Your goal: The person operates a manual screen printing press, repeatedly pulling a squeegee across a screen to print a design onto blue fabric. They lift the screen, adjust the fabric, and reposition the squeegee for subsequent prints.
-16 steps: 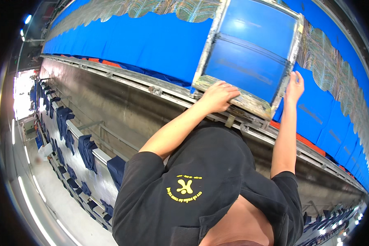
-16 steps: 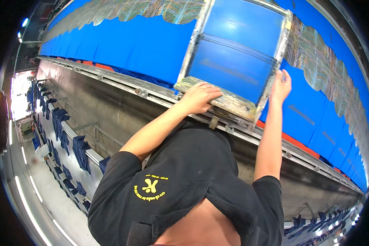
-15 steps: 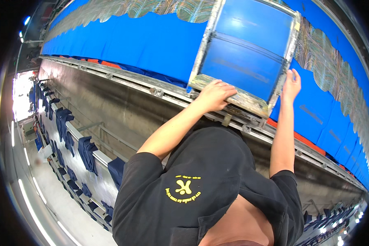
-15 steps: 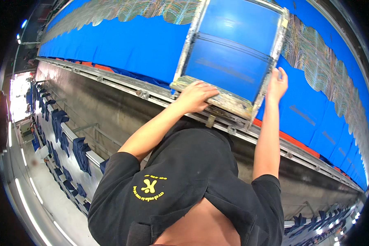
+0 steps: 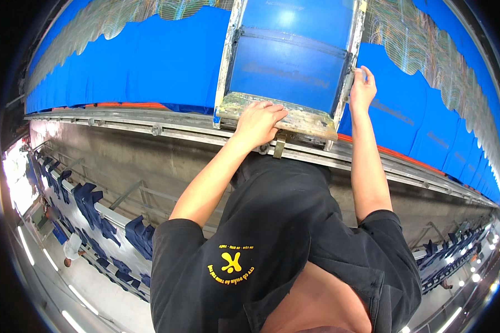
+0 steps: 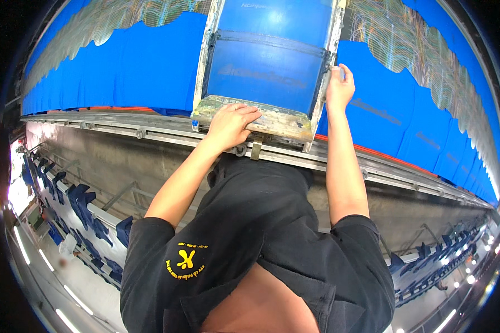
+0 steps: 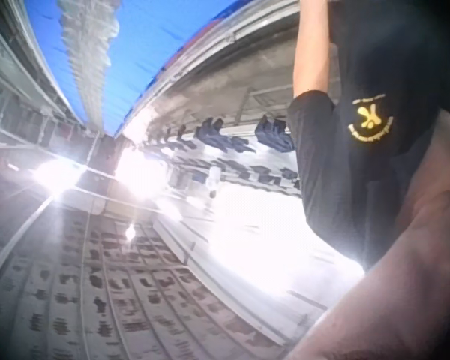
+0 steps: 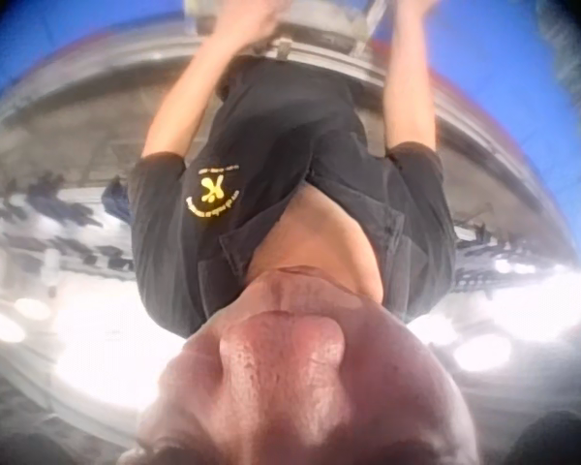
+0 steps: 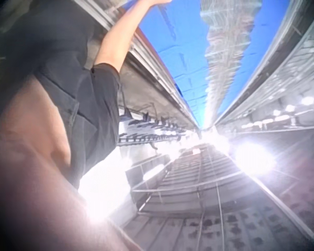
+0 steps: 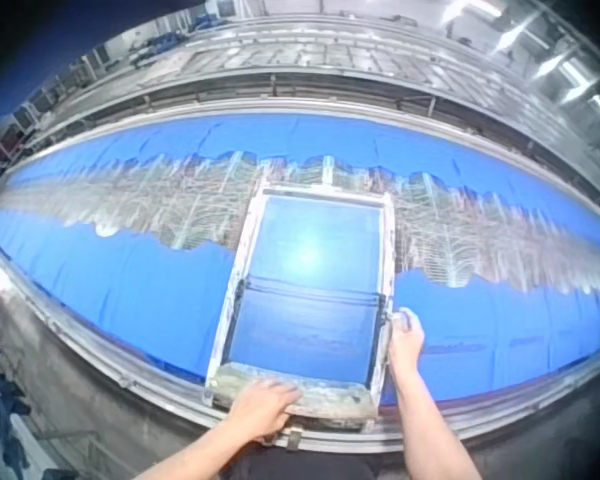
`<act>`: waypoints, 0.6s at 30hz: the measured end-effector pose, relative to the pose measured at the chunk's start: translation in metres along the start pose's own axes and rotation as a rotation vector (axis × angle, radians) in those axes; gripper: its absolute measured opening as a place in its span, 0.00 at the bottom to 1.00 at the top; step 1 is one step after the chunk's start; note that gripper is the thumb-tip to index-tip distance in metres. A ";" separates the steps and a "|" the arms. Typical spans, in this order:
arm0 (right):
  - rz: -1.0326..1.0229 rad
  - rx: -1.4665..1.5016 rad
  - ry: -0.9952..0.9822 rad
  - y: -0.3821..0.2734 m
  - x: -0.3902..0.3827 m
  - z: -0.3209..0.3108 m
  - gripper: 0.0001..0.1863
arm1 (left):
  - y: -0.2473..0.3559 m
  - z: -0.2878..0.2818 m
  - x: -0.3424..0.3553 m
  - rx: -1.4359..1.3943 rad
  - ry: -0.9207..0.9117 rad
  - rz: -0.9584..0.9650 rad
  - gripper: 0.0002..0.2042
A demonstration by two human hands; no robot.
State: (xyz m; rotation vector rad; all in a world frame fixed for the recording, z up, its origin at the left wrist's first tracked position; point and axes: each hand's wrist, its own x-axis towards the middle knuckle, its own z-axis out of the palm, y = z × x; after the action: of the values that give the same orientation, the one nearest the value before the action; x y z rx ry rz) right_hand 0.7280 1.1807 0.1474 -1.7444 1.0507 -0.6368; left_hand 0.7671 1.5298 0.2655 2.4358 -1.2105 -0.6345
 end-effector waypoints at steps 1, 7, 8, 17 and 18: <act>0.006 0.006 -0.009 -0.001 -0.002 0.006 0.18 | -0.004 0.001 -0.004 0.012 0.006 0.006 0.27; 0.077 -0.028 -0.069 -0.005 -0.010 0.020 0.24 | -0.027 0.002 -0.011 -0.007 0.009 0.022 0.28; 0.064 -0.044 -0.075 -0.006 -0.009 0.020 0.24 | -0.026 0.002 -0.011 0.000 -0.004 0.026 0.28; 0.084 -0.015 -0.115 -0.013 -0.011 0.017 0.24 | -0.029 0.006 -0.020 0.047 0.019 0.088 0.32; 0.144 -0.003 -0.109 -0.015 -0.012 0.016 0.24 | -0.029 0.006 -0.021 0.035 0.017 0.097 0.32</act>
State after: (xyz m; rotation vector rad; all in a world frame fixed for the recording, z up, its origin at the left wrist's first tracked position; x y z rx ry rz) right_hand 0.7404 1.2010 0.1555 -1.6694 1.0898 -0.4451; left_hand 0.7721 1.5630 0.2514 2.3887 -1.3344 -0.5677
